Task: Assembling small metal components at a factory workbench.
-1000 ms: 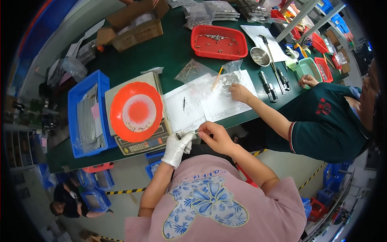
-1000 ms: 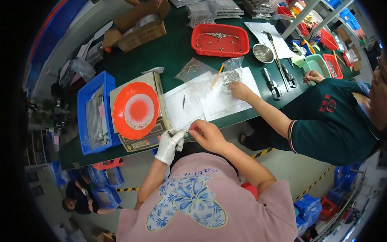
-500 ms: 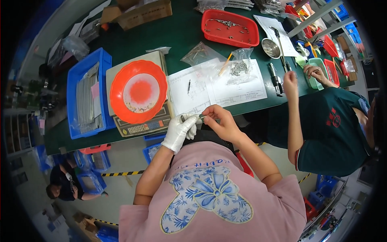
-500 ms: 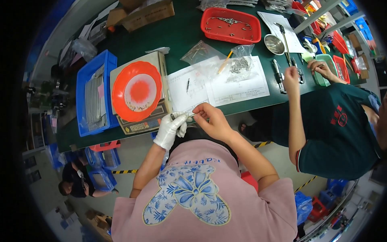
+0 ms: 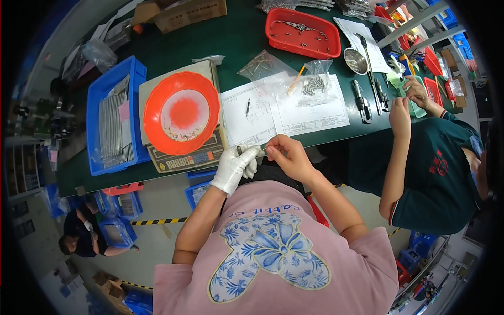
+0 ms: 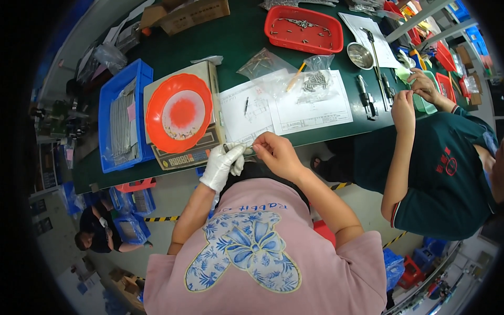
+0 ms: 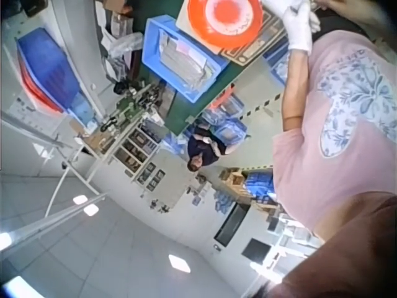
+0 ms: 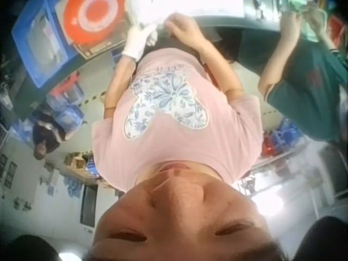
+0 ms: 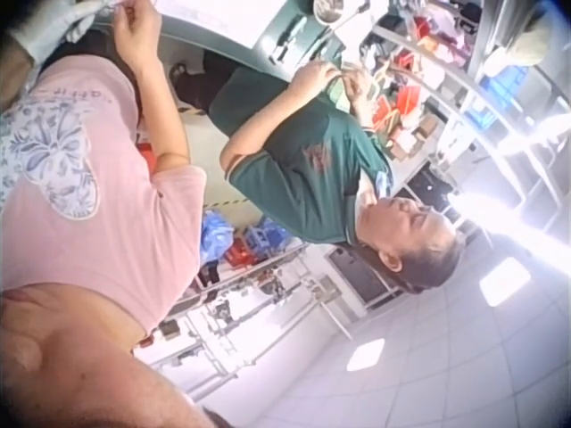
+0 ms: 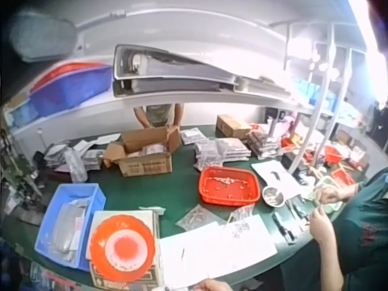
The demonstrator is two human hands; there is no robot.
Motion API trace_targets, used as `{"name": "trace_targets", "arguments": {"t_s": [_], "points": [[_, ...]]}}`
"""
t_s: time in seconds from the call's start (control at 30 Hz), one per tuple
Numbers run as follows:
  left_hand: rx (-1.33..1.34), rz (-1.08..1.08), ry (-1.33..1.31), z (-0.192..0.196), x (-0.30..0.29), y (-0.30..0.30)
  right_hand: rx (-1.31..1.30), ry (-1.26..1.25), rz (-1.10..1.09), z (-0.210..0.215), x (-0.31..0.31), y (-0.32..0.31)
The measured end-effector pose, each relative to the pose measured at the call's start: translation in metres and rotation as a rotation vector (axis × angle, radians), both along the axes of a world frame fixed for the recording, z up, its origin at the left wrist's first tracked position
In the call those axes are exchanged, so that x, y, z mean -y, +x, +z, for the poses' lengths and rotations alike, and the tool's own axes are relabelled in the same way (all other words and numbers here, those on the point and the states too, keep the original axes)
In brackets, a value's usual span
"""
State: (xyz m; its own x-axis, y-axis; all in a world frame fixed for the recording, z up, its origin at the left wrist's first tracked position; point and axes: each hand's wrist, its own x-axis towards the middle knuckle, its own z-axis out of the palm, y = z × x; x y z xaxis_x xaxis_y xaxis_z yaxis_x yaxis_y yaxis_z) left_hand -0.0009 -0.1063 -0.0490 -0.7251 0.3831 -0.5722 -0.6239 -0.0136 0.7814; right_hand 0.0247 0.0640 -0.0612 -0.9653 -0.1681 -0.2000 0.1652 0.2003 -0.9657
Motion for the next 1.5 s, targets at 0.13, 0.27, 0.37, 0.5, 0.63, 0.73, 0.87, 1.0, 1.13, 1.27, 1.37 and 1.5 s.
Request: {"name": "trace_targets", "arguments": {"t_s": [0.13,0.27,0.37,0.5,0.63,0.73,0.87,1.0,1.13,1.27,1.37,1.5], "points": [[0.000,0.002,-0.001,0.001,0.001,0.000,-0.185,-0.020,-0.026,0.003,0.002,-0.002],[0.018,0.005,0.000,0.002,0.002,0.001,0.165,0.044,0.021,0.002,0.001,-0.004],[0.023,-0.002,-0.009,0.004,0.003,-0.002,0.024,-0.015,-0.001,0.001,0.004,-0.003],[0.033,0.010,-0.015,0.003,0.004,-0.001,0.147,-0.055,-0.015,0.009,0.005,-0.006],[0.019,-0.001,-0.005,0.002,0.004,-0.001,0.253,0.028,0.073,0.001,0.001,-0.007],[0.026,-0.005,-0.002,0.003,0.003,-0.001,-0.023,-0.099,-0.003,-0.004,0.006,-0.004],[0.016,-0.012,-0.014,0.002,0.003,-0.001,0.127,-0.152,-0.058,-0.001,0.003,-0.006],[0.006,-0.013,-0.009,0.002,0.002,-0.002,0.250,-0.011,0.035,-0.005,-0.002,-0.007],[0.042,-0.007,0.000,0.000,0.003,-0.004,0.096,-0.228,-0.052,-0.008,0.003,-0.005],[0.044,0.026,-0.010,-0.002,0.003,-0.003,0.037,-0.213,-0.037,-0.009,0.004,-0.005],[0.025,0.002,-0.010,0.002,0.003,-0.004,0.195,-0.221,-0.054,-0.003,0.000,-0.008],[0.009,-0.008,-0.009,0.000,0.002,-0.003,0.240,-0.203,-0.053,-0.009,0.001,-0.006]]}}
